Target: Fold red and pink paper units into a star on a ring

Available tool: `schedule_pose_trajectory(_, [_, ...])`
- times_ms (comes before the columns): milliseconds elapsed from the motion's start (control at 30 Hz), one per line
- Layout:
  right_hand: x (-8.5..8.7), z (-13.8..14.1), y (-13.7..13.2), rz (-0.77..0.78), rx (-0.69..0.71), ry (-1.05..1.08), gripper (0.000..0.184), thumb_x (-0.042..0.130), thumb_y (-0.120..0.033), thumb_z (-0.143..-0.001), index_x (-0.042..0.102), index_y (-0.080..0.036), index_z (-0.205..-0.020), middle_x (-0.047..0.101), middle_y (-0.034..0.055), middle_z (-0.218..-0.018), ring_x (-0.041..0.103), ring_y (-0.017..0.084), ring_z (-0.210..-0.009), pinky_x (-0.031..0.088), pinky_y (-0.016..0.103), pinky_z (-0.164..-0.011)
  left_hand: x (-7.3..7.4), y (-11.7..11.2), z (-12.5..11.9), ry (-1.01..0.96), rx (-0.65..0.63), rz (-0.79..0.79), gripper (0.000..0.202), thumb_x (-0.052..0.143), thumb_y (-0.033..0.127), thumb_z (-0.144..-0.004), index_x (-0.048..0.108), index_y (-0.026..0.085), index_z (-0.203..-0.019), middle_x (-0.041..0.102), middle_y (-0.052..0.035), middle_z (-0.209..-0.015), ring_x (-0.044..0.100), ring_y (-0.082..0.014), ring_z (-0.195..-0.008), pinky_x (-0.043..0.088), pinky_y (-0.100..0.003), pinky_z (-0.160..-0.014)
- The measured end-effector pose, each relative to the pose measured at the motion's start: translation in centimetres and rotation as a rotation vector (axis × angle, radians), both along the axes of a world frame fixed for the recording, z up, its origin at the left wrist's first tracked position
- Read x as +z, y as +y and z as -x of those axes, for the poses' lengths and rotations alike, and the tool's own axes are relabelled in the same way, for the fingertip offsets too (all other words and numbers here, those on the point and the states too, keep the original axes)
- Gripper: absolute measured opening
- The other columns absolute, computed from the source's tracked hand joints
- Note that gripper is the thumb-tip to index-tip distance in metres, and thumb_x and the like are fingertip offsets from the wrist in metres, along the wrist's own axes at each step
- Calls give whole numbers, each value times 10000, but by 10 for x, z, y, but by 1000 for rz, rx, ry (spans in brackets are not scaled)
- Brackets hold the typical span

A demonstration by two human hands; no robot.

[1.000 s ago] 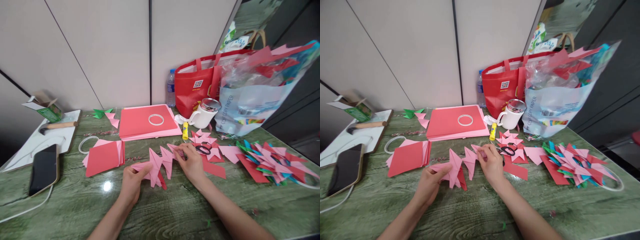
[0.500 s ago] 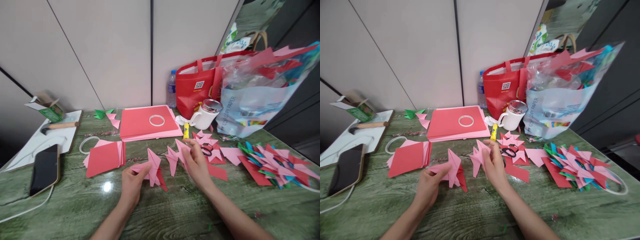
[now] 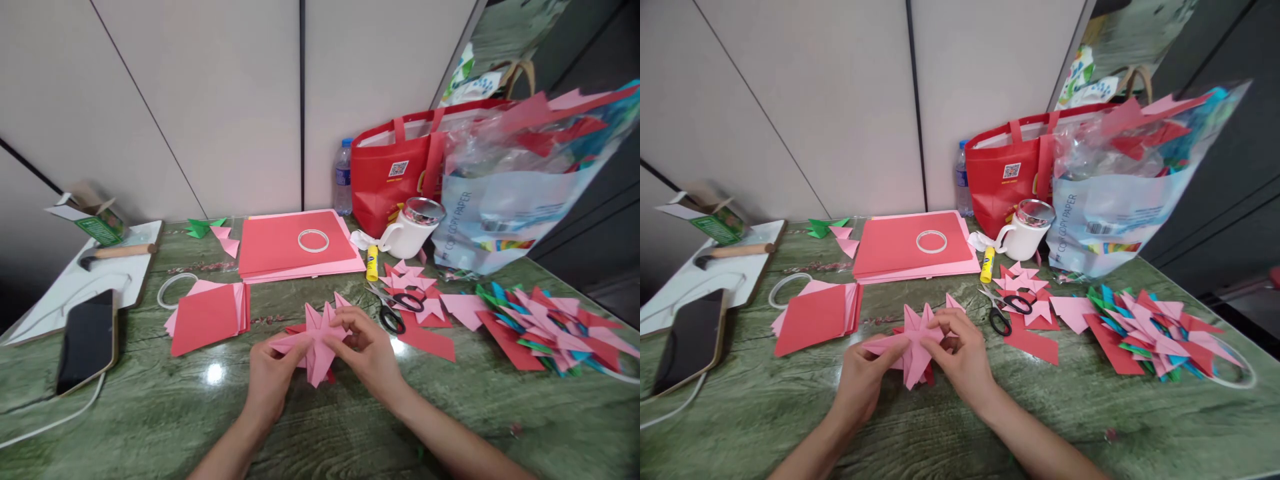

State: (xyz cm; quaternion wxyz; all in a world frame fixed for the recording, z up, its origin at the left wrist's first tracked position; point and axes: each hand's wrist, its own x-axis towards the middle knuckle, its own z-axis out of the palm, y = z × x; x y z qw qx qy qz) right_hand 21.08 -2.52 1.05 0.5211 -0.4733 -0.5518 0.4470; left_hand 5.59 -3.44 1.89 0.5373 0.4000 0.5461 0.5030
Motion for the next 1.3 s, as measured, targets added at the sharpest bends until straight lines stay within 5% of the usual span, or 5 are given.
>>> schedule_pose_trajectory(67, [1,-1,0,-15,24,-52,127,659,-275,-718,633,-191,-810,570,87,-1014,556,173,-803,440,202,-501,0,0,0,-4,-14,13,165,737,279,-628,699,118,-636,676,-25,-612,572,-148,-566,447,-233,-553])
schedule_pose_trajectory(267, [6,0,0,-11,51,-138,95,646,-274,-738,661,-184,-764,614,40,-746,532,138,-609,391,213,-468,-1,1,-1,-31,-16,29,158,750,268,-607,696,121,-621,687,-31,-611,586,-149,-558,459,-230,-542])
schedule_pose_trajectory(633, [12,-6,2,-89,101,-249,105,616,-223,-766,707,-202,-815,647,34,-713,566,165,-674,417,250,-564,3,3,2,-50,-45,50,150,754,253,-602,719,115,-648,714,-49,-641,608,-159,-565,475,-232,-538])
schedule_pose_trajectory(900, [7,-4,1,48,47,-127,110,603,-275,-746,644,-178,-779,651,34,-718,574,154,-638,423,226,-512,6,4,0,-153,-31,59,171,766,252,-594,729,105,-674,718,-64,-663,630,-173,-612,491,-247,-588])
schedule_pose_trajectory(1300, [10,-3,2,51,9,-23,81,645,-261,-703,638,-181,-719,653,37,-741,589,158,-667,447,238,-548,3,6,2,-243,6,62,171,775,253,-593,716,109,-664,703,-49,-666,597,-146,-625,467,-236,-616])
